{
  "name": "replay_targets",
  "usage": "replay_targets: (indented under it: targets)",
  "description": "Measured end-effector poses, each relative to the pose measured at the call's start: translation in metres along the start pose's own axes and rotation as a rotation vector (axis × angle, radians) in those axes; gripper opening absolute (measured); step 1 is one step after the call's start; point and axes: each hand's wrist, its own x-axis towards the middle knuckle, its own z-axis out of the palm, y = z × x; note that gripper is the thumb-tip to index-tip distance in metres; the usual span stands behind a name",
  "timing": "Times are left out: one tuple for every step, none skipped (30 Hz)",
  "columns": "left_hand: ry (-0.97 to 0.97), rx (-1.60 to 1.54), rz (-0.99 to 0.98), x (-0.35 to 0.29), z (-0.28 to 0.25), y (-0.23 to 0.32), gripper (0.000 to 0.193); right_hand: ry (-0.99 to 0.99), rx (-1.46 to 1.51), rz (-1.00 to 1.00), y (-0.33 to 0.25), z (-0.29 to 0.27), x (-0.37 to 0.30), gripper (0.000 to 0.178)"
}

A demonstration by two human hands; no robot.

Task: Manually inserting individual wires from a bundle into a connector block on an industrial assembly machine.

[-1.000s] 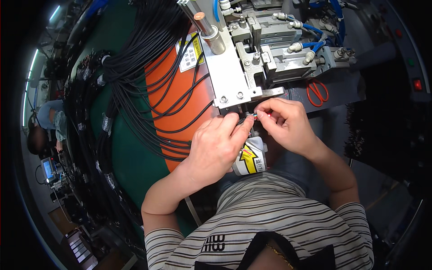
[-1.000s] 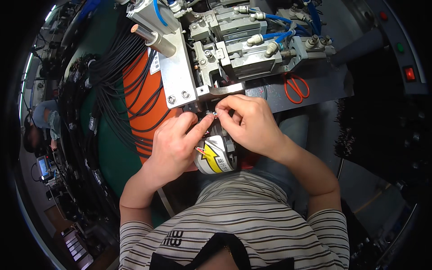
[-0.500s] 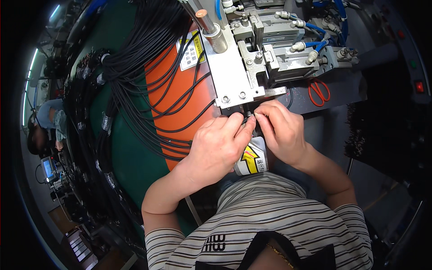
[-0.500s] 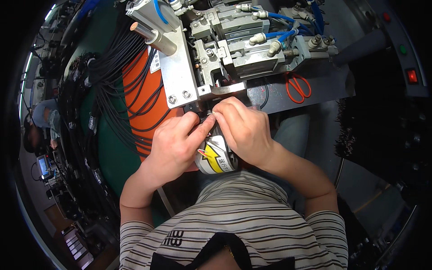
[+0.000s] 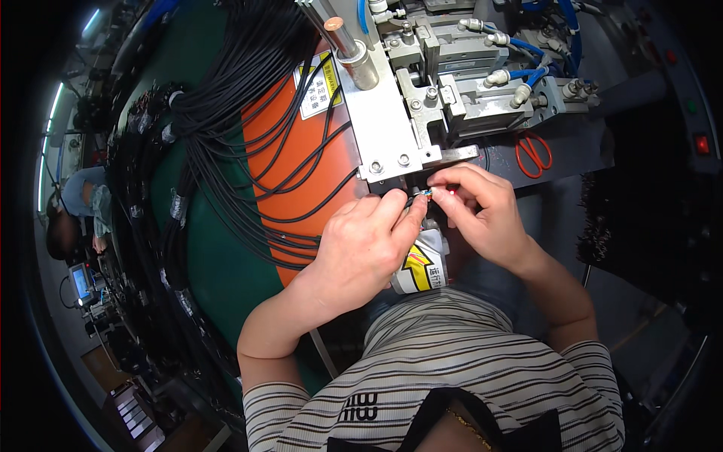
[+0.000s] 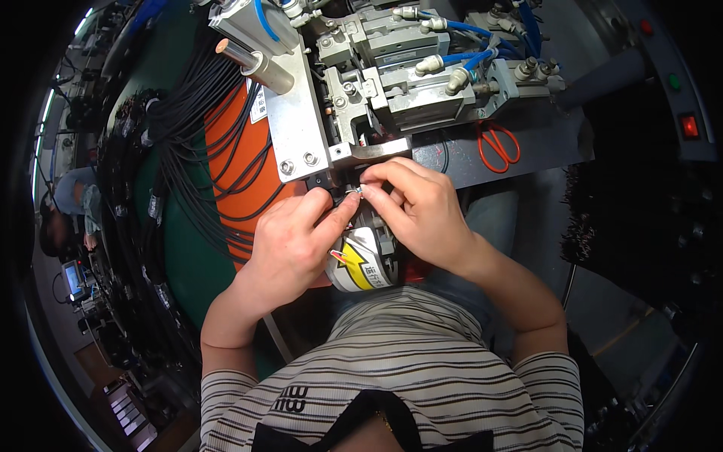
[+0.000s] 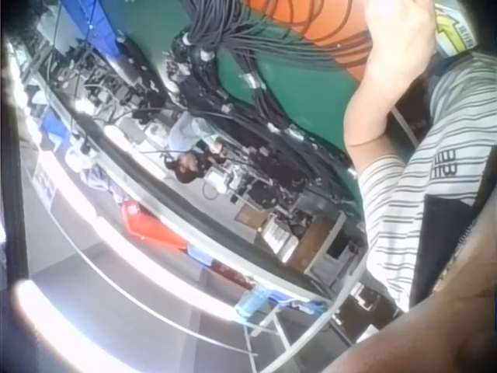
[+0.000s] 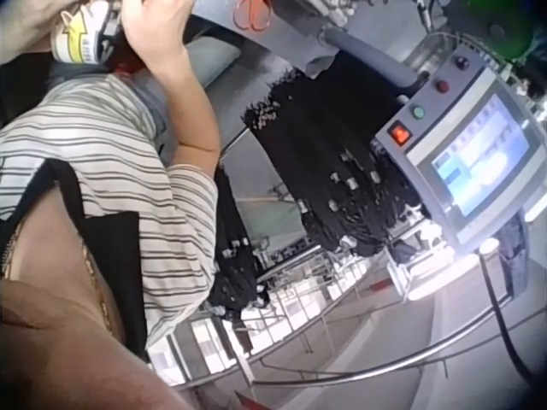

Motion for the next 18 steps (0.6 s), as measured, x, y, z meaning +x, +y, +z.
replay_targets:
  targets:
    - [0.0, 0.0, 0.0, 0.0, 0.0, 0.0, 0.038, 0.008, -0.054, -0.071, 0.0, 0.0, 0.001, 0.01]
    - [0.002, 0.002, 0.0, -0.001, 0.0, 0.001, 0.039, 0.016, -0.109, -0.141, 0.0, 0.001, 0.001, 0.011]
    - [0.004, 0.004, 0.002, 0.0, 0.0, 0.001, 0.039, 0.027, -0.163, -0.212, -0.001, 0.001, 0.002, 0.011]
    - [0.005, 0.006, 0.004, 0.0, -0.001, 0.001, 0.039, 0.028, -0.164, -0.213, 0.0, 0.003, 0.002, 0.011]
    - [0.006, 0.007, 0.005, 0.0, -0.001, 0.001, 0.039, 0.07, -0.183, -0.279, 0.003, 0.006, 0.002, 0.011]
    - [0.004, 0.005, 0.007, 0.0, -0.001, 0.0, 0.039, 0.113, -0.202, -0.344, 0.006, 0.009, 0.002, 0.01]
    - [0.002, 0.003, 0.009, 0.001, 0.0, 0.0, 0.039, 0.155, -0.221, -0.409, 0.008, 0.01, 0.003, 0.009]
    - [0.0, 0.001, 0.008, 0.0, 0.0, 0.0, 0.038, 0.154, -0.219, -0.409, 0.007, 0.011, 0.003, 0.009]
    - [-0.001, 0.001, 0.006, 0.0, 0.0, 0.0, 0.038, 0.148, -0.254, -0.406, 0.006, 0.01, 0.004, 0.008]
    - [-0.001, 0.002, 0.004, 0.0, 0.0, 0.0, 0.039, 0.142, -0.289, -0.404, 0.004, 0.01, 0.004, 0.008]
    - [-0.002, 0.003, 0.001, 0.0, 0.0, 0.0, 0.039, 0.137, -0.325, -0.401, 0.002, 0.009, 0.005, 0.008]
    - [-0.003, 0.003, -0.001, 0.0, 0.001, 0.0, 0.039, 0.136, -0.324, -0.4, 0.0, 0.006, 0.006, 0.008]
    - [-0.003, 0.003, -0.001, 0.0, 0.001, 0.001, 0.039, 0.085, -0.392, -0.391, -0.003, 0.001, 0.007, 0.007]
    - [0.016, 0.017, -0.003, 0.0, 0.003, 0.001, 0.039, 0.033, -0.46, -0.381, -0.005, -0.003, 0.008, 0.006]
    - [0.035, 0.032, -0.005, -0.001, 0.005, 0.001, 0.039, -0.02, -0.527, -0.371, -0.006, -0.006, 0.009, 0.006]
    - [0.055, 0.047, -0.008, -0.002, 0.006, 0.001, 0.04, -0.02, -0.527, -0.372, -0.006, -0.007, 0.009, 0.006]
    - [0.055, 0.048, -0.009, -0.003, 0.005, 0.001, 0.04, -0.037, -0.438, -0.3, -0.005, -0.007, 0.009, 0.006]
    - [0.052, 0.029, -0.026, -0.003, 0.006, 0.001, 0.04, -0.049, -0.352, -0.228, -0.004, -0.008, 0.009, 0.007]
